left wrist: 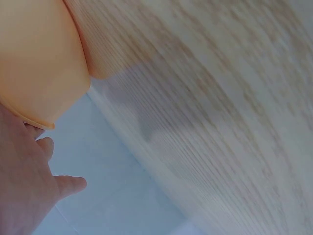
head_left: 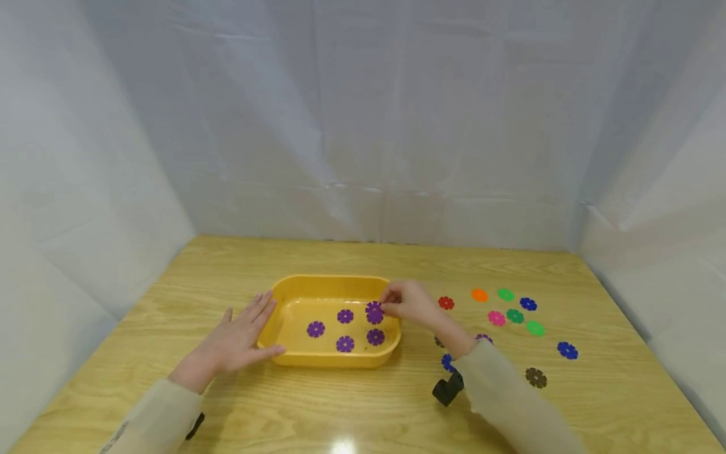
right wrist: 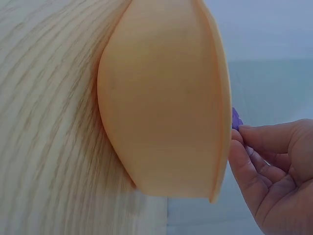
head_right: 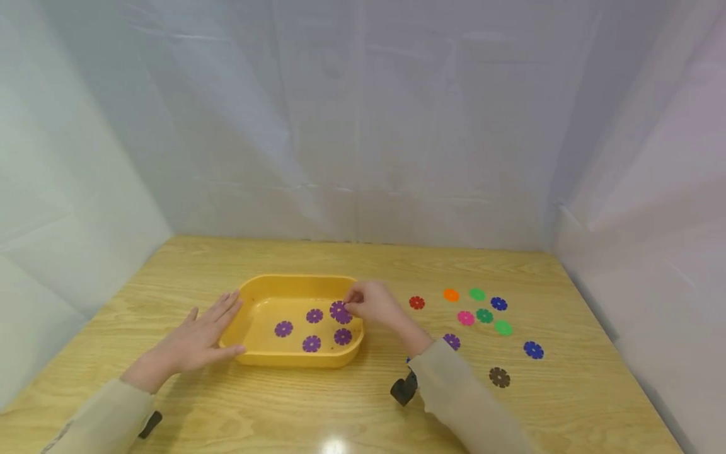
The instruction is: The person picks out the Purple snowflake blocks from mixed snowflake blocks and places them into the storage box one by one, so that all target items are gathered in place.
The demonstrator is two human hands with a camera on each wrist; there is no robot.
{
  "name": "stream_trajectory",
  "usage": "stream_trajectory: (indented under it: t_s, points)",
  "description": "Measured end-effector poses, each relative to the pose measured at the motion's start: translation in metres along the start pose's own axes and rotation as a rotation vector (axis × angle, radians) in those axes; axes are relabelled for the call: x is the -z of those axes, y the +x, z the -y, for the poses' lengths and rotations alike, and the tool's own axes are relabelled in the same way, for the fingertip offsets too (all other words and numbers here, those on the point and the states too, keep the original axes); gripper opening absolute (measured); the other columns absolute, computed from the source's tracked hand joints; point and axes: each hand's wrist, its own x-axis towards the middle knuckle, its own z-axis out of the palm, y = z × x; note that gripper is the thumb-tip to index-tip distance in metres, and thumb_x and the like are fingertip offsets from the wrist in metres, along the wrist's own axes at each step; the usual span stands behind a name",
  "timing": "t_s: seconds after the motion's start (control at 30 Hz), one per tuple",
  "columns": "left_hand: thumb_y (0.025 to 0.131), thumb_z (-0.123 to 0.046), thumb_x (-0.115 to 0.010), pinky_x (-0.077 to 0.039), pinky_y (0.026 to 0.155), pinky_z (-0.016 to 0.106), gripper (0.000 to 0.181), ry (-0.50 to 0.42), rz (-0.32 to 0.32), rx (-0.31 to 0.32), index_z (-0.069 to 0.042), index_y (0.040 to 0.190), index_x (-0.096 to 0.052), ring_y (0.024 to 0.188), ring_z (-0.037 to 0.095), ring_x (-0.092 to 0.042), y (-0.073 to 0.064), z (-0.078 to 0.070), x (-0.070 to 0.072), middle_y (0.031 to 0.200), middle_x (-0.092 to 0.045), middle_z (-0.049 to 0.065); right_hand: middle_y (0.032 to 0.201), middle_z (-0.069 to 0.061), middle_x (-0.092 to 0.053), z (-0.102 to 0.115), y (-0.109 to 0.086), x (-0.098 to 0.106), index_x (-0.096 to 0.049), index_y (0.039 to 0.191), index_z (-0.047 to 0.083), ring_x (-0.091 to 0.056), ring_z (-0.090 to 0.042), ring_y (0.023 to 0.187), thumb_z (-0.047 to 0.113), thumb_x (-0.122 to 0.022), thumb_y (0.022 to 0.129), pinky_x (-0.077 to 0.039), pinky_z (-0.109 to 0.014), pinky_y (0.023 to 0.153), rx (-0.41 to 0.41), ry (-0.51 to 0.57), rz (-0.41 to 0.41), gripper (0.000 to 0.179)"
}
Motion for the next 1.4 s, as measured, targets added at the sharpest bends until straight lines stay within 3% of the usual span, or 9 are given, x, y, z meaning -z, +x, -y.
stream_trajectory:
  t_s: [0.37,0.63,1.07,1.4]
  points:
    - [0.082,-0.058,-0.045,-0.008,0.094,0.065,0.087,-0.011,0.002,0.003,0.002,0.139,-0.018,0.131,0.033,-0.007,0.000,0.000,-0.001,0.145,-0.009,0.017,0.071,0.000,-0.059,0.011,0.014,-0.018,-0.063,0.082,0.001,-0.055,-0.010,0.063,0.004,-0.062,0.081,-0.048,-0.020,0.055,-0.035,-0.032,0.041,0.004]
    - [0.082,-0.060,-0.044,-0.008,0.095,0.064,0.088,-0.012,0.010,0.010,0.001,0.140,-0.017,0.132,0.032,-0.006,-0.001,0.001,0.000,0.146,-0.008,0.016,0.071,0.000,-0.058,0.011,0.018,-0.023,-0.062,0.081,0.001,-0.055,-0.010,0.063,0.005,-0.063,0.081,-0.047,-0.020,0.055,-0.012,-0.028,0.055,0.004]
    - [0.081,-0.062,-0.042,-0.007,0.095,0.064,0.090,-0.012,0.012,0.005,0.002,0.139,-0.018,0.132,0.032,-0.006,0.000,0.001,-0.001,0.146,-0.008,0.016,0.071,0.000,-0.058,0.011,0.016,-0.023,-0.062,0.082,0.001,-0.056,-0.010,0.064,0.004,-0.062,0.081,-0.048,-0.020,0.056,-0.017,-0.025,0.041,0.003]
    - [0.083,-0.059,-0.043,-0.007,0.095,0.064,0.087,-0.014,0.018,0.000,0.002,0.139,-0.018,0.132,0.033,-0.006,0.000,0.000,-0.001,0.145,-0.008,0.017,0.074,0.000,-0.058,0.008,0.002,-0.012,-0.062,0.082,0.002,-0.055,-0.011,0.068,0.004,-0.063,0.080,-0.047,-0.021,0.060,-0.005,-0.018,-0.020,0.003]
